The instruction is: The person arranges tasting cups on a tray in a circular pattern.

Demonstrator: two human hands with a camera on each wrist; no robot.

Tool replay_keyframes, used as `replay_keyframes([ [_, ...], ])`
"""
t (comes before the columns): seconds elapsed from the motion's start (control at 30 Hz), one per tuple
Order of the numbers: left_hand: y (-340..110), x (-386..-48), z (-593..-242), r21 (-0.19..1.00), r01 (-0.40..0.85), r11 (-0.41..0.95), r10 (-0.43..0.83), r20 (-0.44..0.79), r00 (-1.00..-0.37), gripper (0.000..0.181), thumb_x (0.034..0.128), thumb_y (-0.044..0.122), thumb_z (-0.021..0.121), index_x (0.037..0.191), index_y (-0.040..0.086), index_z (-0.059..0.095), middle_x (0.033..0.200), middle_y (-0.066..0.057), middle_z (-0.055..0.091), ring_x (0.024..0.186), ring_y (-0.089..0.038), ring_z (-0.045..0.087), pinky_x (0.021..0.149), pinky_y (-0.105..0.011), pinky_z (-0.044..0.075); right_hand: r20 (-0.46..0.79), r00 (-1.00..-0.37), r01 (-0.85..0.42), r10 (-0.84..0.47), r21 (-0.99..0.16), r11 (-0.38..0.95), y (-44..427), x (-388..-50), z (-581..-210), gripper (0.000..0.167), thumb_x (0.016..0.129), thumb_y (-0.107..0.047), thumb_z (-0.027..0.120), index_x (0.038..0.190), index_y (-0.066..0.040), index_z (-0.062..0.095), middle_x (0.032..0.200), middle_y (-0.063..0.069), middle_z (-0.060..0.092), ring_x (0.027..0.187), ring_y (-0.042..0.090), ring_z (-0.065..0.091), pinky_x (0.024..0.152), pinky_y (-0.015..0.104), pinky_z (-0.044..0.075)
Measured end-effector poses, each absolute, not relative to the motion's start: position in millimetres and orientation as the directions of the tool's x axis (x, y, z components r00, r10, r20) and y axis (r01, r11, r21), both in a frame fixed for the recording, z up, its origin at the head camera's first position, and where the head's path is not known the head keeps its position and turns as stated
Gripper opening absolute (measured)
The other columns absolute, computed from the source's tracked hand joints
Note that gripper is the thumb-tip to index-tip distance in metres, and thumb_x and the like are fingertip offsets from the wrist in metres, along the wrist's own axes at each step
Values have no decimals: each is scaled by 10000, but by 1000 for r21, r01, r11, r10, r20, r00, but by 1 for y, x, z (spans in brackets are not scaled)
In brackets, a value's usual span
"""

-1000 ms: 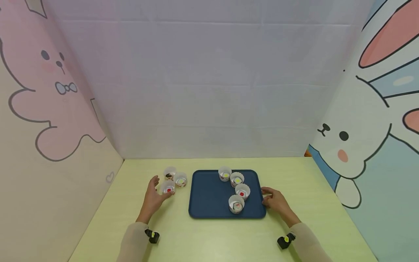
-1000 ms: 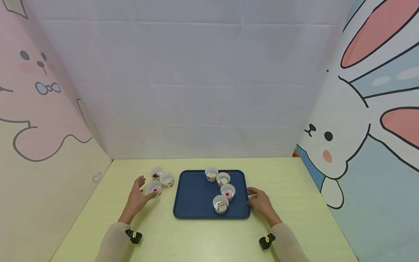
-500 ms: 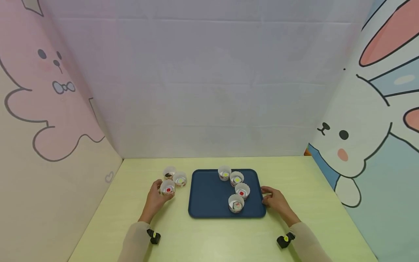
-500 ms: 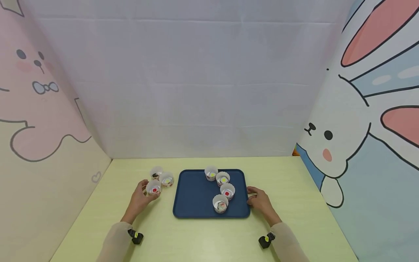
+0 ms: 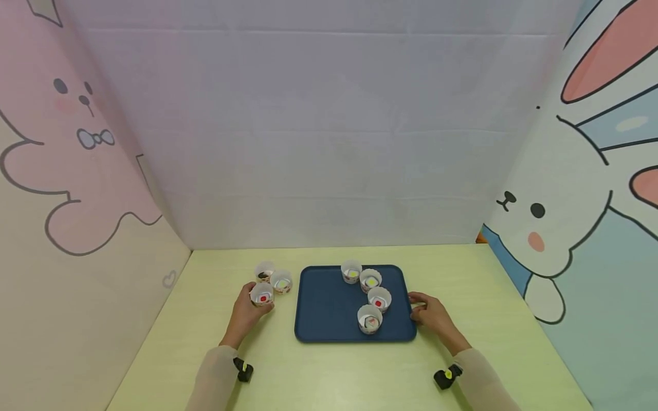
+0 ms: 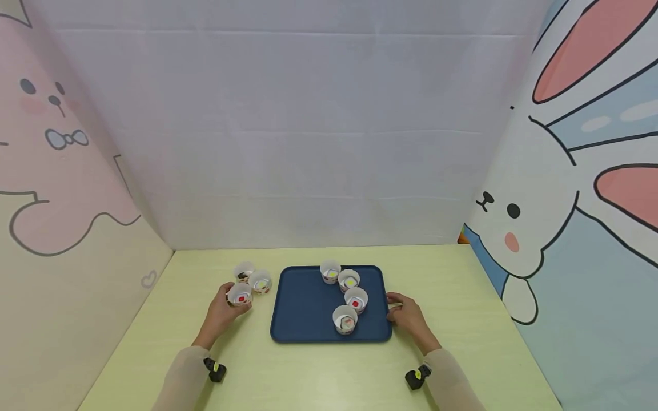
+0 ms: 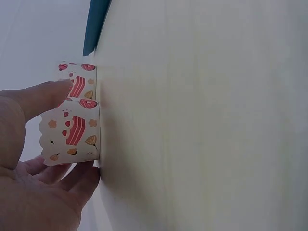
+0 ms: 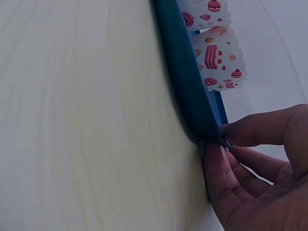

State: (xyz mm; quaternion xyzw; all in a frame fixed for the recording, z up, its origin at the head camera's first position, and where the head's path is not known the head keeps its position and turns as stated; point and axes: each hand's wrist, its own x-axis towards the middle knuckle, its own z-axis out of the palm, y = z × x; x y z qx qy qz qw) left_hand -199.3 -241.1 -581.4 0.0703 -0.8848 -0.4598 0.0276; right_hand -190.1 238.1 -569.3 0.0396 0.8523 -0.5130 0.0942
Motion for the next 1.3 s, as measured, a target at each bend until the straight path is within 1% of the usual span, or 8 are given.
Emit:
replay_keyframes([
  [0.23,-240,-201,-585,799,-115,590,-162,-22,-987,803,788,126,784,1429,-35,327,1300,-294,548,1166,-389,566,956,-536,468,-212,-977,177,-23,-865,469,237,-191,-568,603,785,102,590,1380,38,512,1298,265,568,835,171,607,656,271,533],
  [0.4,-238,-203,-585,781,-115,614,-168,-13,-986,735,786,130,782,1377,-23,371,1240,-296,577,1101,-391,586,909,-534,485,-212,-977,177,-22,-865,469,237,-190,-568,601,789,103,592,1381,40,508,1299,263,568,836,171,607,667,289,538],
  [0.73,-238,-203,-585,767,-135,628,-188,-19,-982,677,785,118,779,1340,-20,417,1246,-300,583,1104,-393,587,911,-532,484,-208,-978,172,-25,-866,469,237,-190,-568,601,787,99,597,1379,52,504,1292,271,568,838,171,619,674,298,556],
  [0.9,-239,-200,-585,760,-152,632,-204,-26,-979,666,790,146,777,1346,10,435,1258,-285,585,1076,-375,590,876,-502,495,-212,-977,177,-22,-864,471,236,-189,-566,602,783,98,603,1376,51,507,1290,267,572,839,174,617,669,290,548],
  [1.1,-242,-195,-580,760,-139,635,-203,-9,-979,663,786,181,786,1342,38,454,1260,-255,600,1053,-339,597,839,-445,500,-216,-976,179,-27,-867,464,236,-189,-565,607,783,105,595,1381,56,500,1293,270,568,842,188,620,675,305,552],
  [1.3,-242,-189,-569,766,-101,635,-196,33,-980,656,775,155,785,1336,35,468,1219,-241,618,996,-316,609,762,-379,498,-213,-977,177,-26,-869,463,237,-190,-567,610,777,100,589,1379,46,508,1292,266,569,845,183,623,672,292,551],
])
